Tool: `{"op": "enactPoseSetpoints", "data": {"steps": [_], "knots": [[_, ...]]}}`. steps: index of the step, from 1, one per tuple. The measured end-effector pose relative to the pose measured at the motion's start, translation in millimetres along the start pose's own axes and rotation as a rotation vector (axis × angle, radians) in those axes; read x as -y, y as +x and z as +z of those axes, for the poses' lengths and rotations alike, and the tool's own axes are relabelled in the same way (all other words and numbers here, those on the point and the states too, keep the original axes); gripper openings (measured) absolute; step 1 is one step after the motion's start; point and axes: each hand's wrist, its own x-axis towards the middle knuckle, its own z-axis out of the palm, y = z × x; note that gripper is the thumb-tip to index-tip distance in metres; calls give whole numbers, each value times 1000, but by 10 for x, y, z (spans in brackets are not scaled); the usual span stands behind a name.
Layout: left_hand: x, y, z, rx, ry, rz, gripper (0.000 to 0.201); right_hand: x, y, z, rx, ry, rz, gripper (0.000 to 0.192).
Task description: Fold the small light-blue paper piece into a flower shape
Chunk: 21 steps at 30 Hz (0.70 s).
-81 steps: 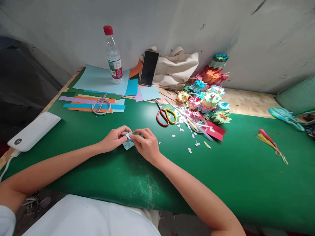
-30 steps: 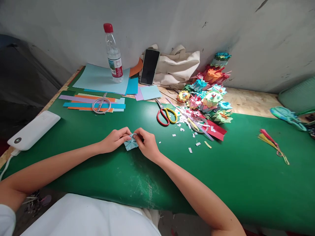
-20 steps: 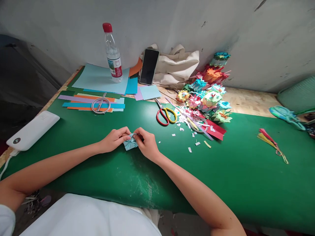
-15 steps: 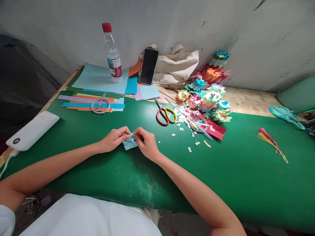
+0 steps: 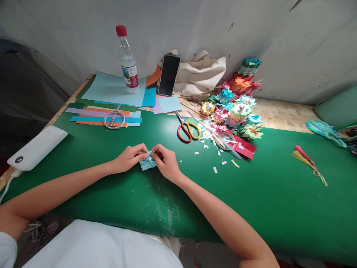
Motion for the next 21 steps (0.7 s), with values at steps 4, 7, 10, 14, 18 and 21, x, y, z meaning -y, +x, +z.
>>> {"op": "enactPoseSetpoints", "data": {"steps": [4,7,10,14,18,21], "knots": [[-2,-2,4,-4,5,-15,17,7,6,-9,21,-11,7,16],[1,-8,9,-3,5,-18,17,3,10,-14,36,-14,5,16],[7,-17,16,-6,2,-11,17,0,9,-18,49,-13,8,15],[7,-21,20,-6,1,-2,17,7,9,-26,82,-36,-3,14],[-2,-16,11,4,14,0,18,6,12,-29,95,-68,-21,17],[-11,-12,-2,8,18,4,21,-4,14,-27,87,-79,-32,17]]}}
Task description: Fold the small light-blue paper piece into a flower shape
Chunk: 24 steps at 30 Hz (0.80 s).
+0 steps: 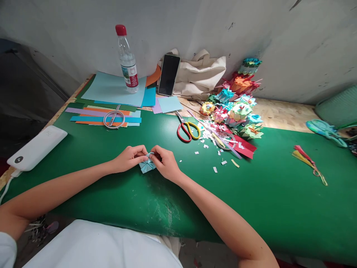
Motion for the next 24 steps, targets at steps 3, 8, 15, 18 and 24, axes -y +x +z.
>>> {"op": "enactPoseSetpoints", "data": {"steps": [3,8,15,18,24], "knots": [[-14,6,-12,-16,9,9,26,-9,-2,5,-4,-5,-12,18],[-32,9,-15,-37,55,24,25,-14,-10,14,-10,-14,-28,18],[-18,-10,6,-74,111,43,22,-15,-10,22,2,-22,-28,19],[-15,-17,16,-86,121,49,21,-9,-4,16,13,-26,-22,19],[-35,-29,25,-120,133,42,21,25,-1,9,54,-46,-26,18]]}}
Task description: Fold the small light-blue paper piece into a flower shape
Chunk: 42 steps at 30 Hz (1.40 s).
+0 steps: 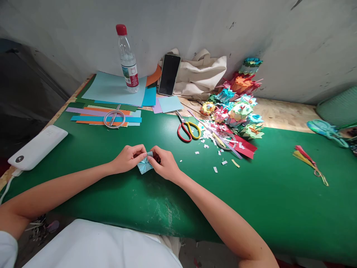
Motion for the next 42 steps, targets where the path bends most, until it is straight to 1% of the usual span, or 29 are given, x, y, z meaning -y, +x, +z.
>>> {"op": "enactPoseSetpoints", "data": {"steps": [6,12,16,24,28,34,42], "knots": [[-6,1,-10,-19,-15,1,21,5,5,3,29,-41,-2,32],[32,28,-6,2,-72,18,22,-14,10,-23,49,-32,2,28],[69,19,26,10,-99,31,15,-41,10,-19,53,-52,-16,29],[55,1,38,-4,-3,120,2,-63,4,12,76,-123,-88,30],[49,-10,46,-9,49,138,3,-60,2,18,86,-145,-110,28],[72,-27,60,-1,95,132,2,-65,9,26,87,-164,-93,27],[41,-32,55,32,113,96,4,-4,16,26,80,-156,-19,28]]}}
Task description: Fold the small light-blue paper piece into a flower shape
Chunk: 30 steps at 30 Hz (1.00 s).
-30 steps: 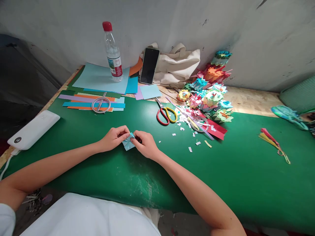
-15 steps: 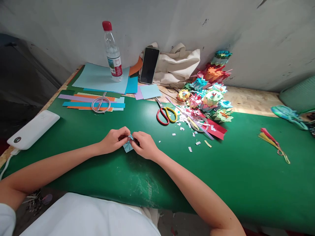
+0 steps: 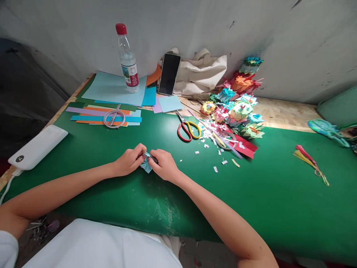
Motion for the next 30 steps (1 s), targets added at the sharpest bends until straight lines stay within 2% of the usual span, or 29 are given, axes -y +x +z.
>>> {"op": "enactPoseSetpoints", "data": {"steps": [6,12,23,30], "knots": [[16,-1,29,-29,20,0,5,25,-5,22,-42,15,58,30],[27,-5,49,-75,57,39,6,19,-14,19,-33,16,38,29],[-7,-13,46,-58,70,73,9,55,-27,95,-102,-17,93,32],[3,0,26,-64,2,44,8,3,-19,41,-24,10,19,31]]}}
